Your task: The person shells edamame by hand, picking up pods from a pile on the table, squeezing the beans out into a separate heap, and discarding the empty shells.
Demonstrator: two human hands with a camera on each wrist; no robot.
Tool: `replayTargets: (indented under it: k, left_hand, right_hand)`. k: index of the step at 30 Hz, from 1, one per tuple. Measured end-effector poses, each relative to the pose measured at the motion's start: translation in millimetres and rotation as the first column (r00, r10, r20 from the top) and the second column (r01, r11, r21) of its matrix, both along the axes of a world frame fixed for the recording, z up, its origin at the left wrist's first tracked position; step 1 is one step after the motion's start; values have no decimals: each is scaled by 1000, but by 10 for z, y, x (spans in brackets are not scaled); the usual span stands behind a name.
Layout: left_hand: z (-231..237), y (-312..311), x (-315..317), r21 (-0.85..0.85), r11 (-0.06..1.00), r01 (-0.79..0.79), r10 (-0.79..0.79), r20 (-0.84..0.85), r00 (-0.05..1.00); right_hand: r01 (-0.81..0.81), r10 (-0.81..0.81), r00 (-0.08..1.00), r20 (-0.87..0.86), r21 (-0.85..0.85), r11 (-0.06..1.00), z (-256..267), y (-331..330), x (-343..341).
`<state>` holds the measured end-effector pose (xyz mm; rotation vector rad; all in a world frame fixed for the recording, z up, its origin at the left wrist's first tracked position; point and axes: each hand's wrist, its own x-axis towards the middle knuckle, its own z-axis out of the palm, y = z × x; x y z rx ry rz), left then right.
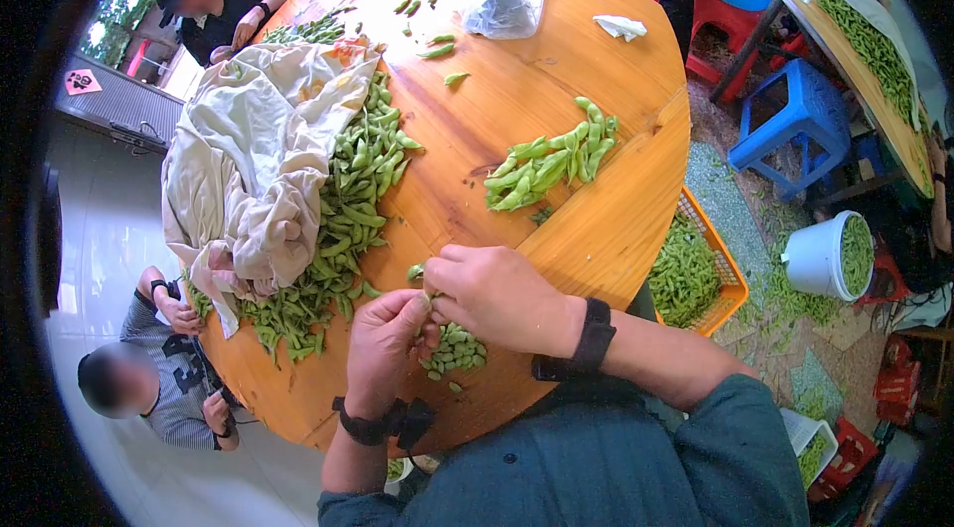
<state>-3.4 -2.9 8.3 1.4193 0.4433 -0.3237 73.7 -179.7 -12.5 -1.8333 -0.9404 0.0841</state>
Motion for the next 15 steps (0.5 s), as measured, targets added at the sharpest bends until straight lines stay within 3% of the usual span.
replayTargets:
  k: [2,5,13,15]
  left_hand:
    - [-16,-7,-13,41,999,19,-19,7,1000]
    - [-83,17,-13,21,999,36,-36,18,999]
    - [-79,36,-2,-130,991,12,-19,-56,998]
    - [-27,4,-22,-50,998,-44,42,-38,998]
  right_hand:
    - [7,0,998,70,-102,995,5,20,-22]
    - [11,1,995,99,-119,993,-17,29,-28]
    - [1,6,997,82,-84,996,-28,11,-13]
    - [10,-5,996,86,-57,998,-56,-4,14]
